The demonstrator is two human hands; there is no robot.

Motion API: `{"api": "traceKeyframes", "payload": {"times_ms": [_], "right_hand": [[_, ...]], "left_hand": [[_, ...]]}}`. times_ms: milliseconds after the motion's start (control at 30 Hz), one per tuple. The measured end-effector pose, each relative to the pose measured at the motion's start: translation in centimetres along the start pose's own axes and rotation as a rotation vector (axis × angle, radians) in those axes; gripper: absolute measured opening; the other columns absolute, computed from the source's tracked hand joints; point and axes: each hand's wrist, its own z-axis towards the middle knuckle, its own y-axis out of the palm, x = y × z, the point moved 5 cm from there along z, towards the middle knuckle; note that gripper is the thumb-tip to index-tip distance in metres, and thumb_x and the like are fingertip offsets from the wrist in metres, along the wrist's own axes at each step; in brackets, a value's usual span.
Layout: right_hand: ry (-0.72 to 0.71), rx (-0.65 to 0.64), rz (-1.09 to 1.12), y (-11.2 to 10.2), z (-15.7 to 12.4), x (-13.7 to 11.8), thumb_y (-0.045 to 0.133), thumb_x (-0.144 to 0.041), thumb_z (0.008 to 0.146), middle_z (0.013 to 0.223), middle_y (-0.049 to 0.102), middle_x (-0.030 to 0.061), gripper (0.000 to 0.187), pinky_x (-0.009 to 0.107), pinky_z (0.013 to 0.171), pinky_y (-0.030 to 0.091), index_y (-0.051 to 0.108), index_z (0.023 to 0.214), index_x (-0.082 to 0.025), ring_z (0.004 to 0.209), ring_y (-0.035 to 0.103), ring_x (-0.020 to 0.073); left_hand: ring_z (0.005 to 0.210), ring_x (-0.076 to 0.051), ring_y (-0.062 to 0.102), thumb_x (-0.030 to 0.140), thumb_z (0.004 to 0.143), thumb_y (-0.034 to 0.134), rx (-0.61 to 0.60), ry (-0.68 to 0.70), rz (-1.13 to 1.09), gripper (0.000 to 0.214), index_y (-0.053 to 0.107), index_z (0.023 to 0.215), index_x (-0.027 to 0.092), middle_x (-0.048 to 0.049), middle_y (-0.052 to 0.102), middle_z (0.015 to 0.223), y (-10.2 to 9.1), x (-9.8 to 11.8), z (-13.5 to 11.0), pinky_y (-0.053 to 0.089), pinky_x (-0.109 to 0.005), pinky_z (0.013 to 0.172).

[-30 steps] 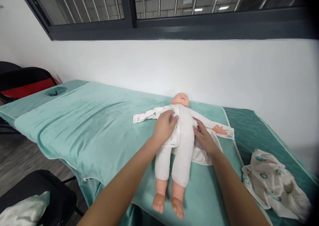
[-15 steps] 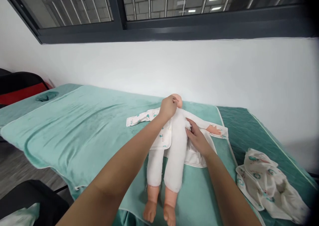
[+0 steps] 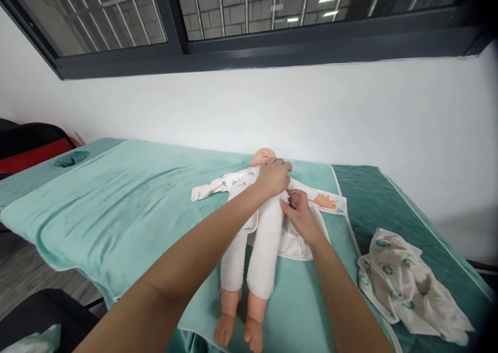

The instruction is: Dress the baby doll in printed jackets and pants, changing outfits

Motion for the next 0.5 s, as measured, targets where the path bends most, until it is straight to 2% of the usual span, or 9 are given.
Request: {"api": "traceKeyframes", "payload": {"times_ms": [100,200,233,300,400,433,500], "right_hand": [[0.011,-0.035,0.039,-0.6,-0.1,-0.9,0.066,-0.056,0.084,0.096,0.064,0.0014,0.042,0.036,0.086,0.051,0.048,0.107,-0.026,0.092,0.062,0.02],[0.107,-0.06,0.019,-3.0,-0.2,-1.8,0.066,-0.052,0.083,0.09,0.068,0.0029,0.03,0.035,0.084,0.051,0.06,0.09,-0.022,0.09,0.064,0.0211],[0.161,-0.008,0.017,-4.3,-0.2,-1.9,0.066,-0.051,0.082,0.088,0.07,0.0041,0.03,0.034,0.08,0.051,0.063,0.086,-0.021,0.087,0.065,0.0212],[0.251,0.228,0.016,-7.4,-0.3,-1.6,0.065,-0.049,0.08,0.083,0.071,0.0058,0.031,0.03,0.068,0.05,0.066,0.079,-0.018,0.077,0.065,0.0198],[0.262,0.599,0.005,-11.4,-0.6,-0.5,0.064,-0.04,0.075,0.079,0.069,0.0045,0.023,0.027,0.059,0.047,0.064,0.079,-0.018,0.069,0.064,0.0169],[0.248,0.664,0.009,-12.2,-0.7,0.0,0.064,-0.034,0.071,0.08,0.069,0.0035,0.019,0.027,0.06,0.049,0.063,0.081,-0.018,0.069,0.064,0.0166],[0.232,0.715,0.03,-13.3,-0.7,1.4,0.06,-0.023,0.063,0.084,0.068,0.0021,0.022,0.03,0.065,0.052,0.061,0.085,-0.02,0.072,0.065,0.0168]], "left_hand": [[0.124,-0.026,0.053,0.019,0.086,0.056,-0.185,0.043,-0.002,0.038,0.06,0.123,0.022,-0.0085,0.064,0.128,1.4,1.8,1.4,0.047,-0.039,0.098],[0.122,-0.028,0.056,0.017,0.075,0.065,-0.444,0.17,0.056,0.059,0.054,0.133,0.025,-0.008,0.062,0.134,3.7,3.6,2.5,0.049,-0.039,0.094],[0.121,-0.029,0.057,0.019,0.075,0.066,-0.505,0.21,0.094,0.06,0.054,0.133,0.026,-0.009,0.061,0.135,4.5,4.1,2.8,0.048,-0.041,0.094],[0.118,-0.031,0.059,0.026,0.079,0.065,-0.554,0.272,0.169,0.049,0.058,0.128,0.025,-0.0115,0.061,0.133,5.8,4.9,3.2,0.047,-0.045,0.095],[0.117,-0.03,0.06,0.029,0.086,0.058,-0.52,0.328,0.238,0.035,0.06,0.121,0.023,-0.0133,0.063,0.128,7.4,5.3,3.7,0.046,-0.046,0.096],[0.117,-0.03,0.06,0.028,0.086,0.058,-0.51,0.332,0.25,0.035,0.059,0.12,0.022,-0.0136,0.064,0.127,7.8,5.2,3.8,0.046,-0.046,0.096],[0.113,-0.03,0.062,0.025,0.084,0.06,-0.497,0.329,0.261,0.037,0.058,0.12,0.021,-0.014,0.065,0.124,8.2,4.7,4.0,0.048,-0.045,0.094]]}}
